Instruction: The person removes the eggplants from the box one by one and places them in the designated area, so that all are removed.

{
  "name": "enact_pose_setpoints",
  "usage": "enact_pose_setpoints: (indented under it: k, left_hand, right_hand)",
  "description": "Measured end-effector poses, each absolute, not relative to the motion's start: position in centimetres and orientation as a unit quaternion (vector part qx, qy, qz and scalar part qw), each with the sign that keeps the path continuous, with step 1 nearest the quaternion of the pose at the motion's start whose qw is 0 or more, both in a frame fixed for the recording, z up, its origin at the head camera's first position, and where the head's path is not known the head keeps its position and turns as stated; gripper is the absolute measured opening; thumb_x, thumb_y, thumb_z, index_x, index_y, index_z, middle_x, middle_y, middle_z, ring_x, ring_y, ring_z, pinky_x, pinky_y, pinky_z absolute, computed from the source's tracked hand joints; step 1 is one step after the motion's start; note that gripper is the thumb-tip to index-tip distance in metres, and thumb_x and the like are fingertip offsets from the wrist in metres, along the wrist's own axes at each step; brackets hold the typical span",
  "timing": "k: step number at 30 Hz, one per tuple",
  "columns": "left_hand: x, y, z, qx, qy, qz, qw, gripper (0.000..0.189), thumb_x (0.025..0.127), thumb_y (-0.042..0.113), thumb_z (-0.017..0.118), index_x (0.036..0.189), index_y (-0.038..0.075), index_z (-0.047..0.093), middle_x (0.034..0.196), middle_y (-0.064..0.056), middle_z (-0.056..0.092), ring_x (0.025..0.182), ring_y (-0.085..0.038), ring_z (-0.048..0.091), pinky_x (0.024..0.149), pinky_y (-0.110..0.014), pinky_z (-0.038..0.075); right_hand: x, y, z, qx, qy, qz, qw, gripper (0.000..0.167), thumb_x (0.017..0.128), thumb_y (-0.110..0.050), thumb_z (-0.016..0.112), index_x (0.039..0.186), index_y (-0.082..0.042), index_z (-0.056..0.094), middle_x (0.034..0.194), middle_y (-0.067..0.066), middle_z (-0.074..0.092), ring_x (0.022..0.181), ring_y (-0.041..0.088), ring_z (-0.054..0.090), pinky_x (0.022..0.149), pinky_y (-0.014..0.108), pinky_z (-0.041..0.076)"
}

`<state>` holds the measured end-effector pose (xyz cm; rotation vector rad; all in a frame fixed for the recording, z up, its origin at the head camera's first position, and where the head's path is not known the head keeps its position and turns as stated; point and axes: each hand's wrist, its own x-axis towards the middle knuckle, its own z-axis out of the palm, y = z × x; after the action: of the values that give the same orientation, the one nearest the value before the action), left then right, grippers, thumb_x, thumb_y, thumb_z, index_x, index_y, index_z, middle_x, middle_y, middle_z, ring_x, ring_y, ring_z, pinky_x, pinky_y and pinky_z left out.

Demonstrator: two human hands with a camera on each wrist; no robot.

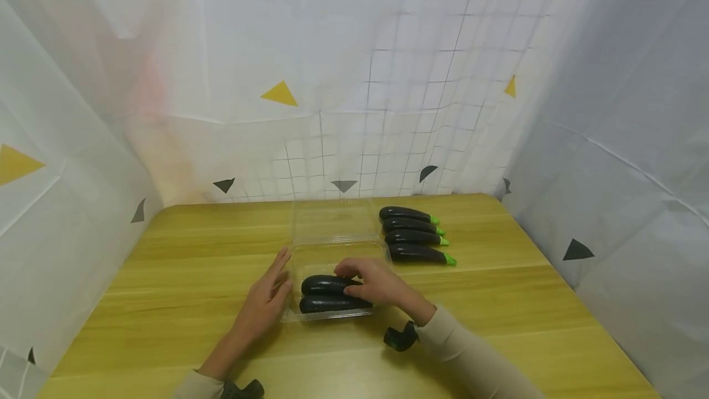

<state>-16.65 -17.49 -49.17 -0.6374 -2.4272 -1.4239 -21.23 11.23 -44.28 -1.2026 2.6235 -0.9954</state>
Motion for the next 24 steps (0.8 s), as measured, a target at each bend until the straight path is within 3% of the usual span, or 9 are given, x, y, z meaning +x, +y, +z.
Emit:
enact_pose_setpoints:
  k: [11, 16, 24]
  left_hand:
    - [-16.55, -17.39, -48.99, -0.213, -0.834, -0.494, 0.125, 0.058, 0.107, 0.008, 0.056, 0.162, 0.004, 0.036, 0.168, -0.009, 0.027, 0.129, -0.043, 0.058, 0.102, -0.055, 0.049]
    - [-16.6, -17.44, -49.04, -0.213, -0.831, -0.5, 0.116, 0.059, 0.107, 0.008, 0.056, 0.162, 0.006, 0.036, 0.169, -0.004, 0.026, 0.129, -0.042, 0.057, 0.103, -0.053, 0.05]
    - [-16.66, -17.49, -49.08, -0.213, -0.832, -0.497, 0.119, 0.058, 0.107, 0.008, 0.056, 0.162, 0.005, 0.036, 0.169, -0.008, 0.027, 0.128, -0.043, 0.058, 0.103, -0.053, 0.05]
  right_hand:
    - [-20.95, 11.04, -44.39, -0.384, 0.866, -0.316, 0.049, 0.032, 0.094, 0.002, 0.072, 0.126, 0.0, 0.068, 0.123, 0.014, 0.071, 0.114, 0.028, 0.068, 0.097, 0.042, 0.056]
    - [-20.8, 11.2, -44.29, -0.382, 0.869, -0.312, 0.02, 0.031, 0.094, 0.002, 0.072, 0.125, -0.001, 0.069, 0.121, 0.012, 0.072, 0.112, 0.027, 0.068, 0.095, 0.043, 0.056]
    - [-20.7, 11.56, -43.45, -0.376, 0.858, -0.35, 0.011, 0.031, 0.098, 0.0, 0.07, 0.129, -0.001, 0.068, 0.125, 0.012, 0.07, 0.115, 0.029, 0.067, 0.096, 0.046, 0.056]
